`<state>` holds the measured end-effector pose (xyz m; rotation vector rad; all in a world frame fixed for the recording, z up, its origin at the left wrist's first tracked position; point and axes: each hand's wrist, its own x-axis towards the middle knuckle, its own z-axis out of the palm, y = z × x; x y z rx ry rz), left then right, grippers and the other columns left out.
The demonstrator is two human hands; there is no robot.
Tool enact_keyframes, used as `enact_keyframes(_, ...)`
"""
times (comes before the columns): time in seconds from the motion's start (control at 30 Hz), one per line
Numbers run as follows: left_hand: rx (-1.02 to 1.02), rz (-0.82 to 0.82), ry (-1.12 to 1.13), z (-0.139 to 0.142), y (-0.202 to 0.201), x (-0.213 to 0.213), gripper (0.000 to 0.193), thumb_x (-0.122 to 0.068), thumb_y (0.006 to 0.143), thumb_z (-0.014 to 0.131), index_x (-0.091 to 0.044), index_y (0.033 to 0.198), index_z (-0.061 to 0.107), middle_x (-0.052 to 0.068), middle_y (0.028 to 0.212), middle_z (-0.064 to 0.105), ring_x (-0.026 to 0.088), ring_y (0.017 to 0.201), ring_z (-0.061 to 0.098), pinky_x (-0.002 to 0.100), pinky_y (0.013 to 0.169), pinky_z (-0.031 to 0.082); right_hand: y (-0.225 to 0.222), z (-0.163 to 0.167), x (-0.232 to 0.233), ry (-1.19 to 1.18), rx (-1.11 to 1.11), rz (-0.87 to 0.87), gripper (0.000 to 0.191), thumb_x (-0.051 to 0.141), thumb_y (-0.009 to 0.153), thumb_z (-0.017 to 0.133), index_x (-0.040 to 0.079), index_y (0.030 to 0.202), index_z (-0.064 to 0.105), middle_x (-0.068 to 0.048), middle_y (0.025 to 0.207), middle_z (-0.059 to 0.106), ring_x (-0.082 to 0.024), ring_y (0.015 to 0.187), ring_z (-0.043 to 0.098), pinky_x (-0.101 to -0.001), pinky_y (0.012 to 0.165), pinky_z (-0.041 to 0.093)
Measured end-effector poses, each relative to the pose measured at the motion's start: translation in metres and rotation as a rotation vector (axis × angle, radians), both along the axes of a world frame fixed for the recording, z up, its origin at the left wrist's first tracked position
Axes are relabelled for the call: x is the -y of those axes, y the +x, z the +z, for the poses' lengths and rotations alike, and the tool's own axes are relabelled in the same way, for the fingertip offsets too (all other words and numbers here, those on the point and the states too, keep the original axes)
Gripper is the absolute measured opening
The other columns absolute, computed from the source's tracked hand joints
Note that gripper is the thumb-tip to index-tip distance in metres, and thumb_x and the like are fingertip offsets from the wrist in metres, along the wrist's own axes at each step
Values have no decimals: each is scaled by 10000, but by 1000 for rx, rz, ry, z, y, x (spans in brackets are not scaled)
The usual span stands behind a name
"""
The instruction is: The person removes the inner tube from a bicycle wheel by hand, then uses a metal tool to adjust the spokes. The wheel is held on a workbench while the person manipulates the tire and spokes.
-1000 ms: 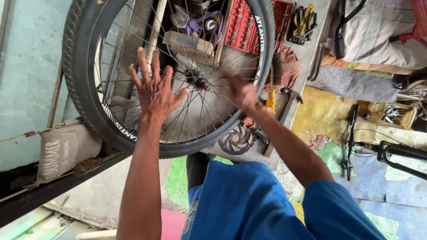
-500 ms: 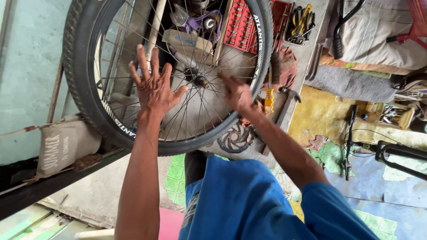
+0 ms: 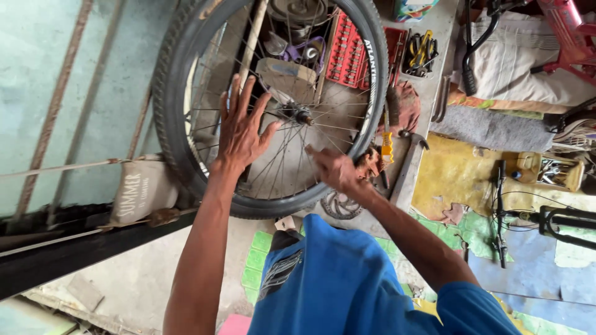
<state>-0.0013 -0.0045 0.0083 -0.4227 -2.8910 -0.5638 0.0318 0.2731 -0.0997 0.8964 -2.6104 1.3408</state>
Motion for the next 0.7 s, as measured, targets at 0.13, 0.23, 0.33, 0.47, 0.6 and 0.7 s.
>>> enact_keyframes(0.13,-146,141,-219,30,11,30,710,-610,1042,647,-159,1571,503,160,1739,153,391,1613,63,691,1276,58,4,19,38,39,-137,-31,472,9,959,564,99,1417,631,-114,833,627,-282,589,569,-426,516,469)
enact_keyframes(0.23,-153,277,-260,51,-3,50,769,-605,986,707,-139,1560,497,199,1707,126,402,1578,66,705,1233,38,-4,18,54,156,-196,-109,505,18,952,582,144,1440,607,-107,844,621,-289,592,558,-415,507,474)
enact_keyframes(0.33,-171,286,-287,58,-14,56,813,-572,969,733,-113,1590,478,194,1724,82,393,1593,70,675,1250,71,13,5,68,194,-217,-100,607,38,916,560,118,1516,519,-75,825,614,-233,580,548,-365,466,469)
enact_keyframes(0.47,-235,240,-252,48,-20,47,835,-593,957,724,-107,1589,476,205,1716,42,412,1581,82,628,1254,179,42,-5,75,328,-230,-8,592,69,930,550,134,1517,511,-51,783,613,-171,530,515,-315,382,426)
enact_keyframes(0.6,-316,194,-224,41,-23,42,798,-661,1022,678,-105,1567,505,203,1721,46,417,1583,89,627,1250,223,40,4,71,375,-241,28,515,86,976,539,165,1485,540,-36,765,620,-129,506,497,-275,333,396)
enact_keyframes(0.7,-298,206,-241,37,-24,38,753,-667,1005,652,-126,1521,565,201,1718,34,424,1580,72,629,1244,218,19,16,59,217,-262,-138,470,73,1017,509,157,1478,552,-31,782,631,-116,538,521,-268,381,419)
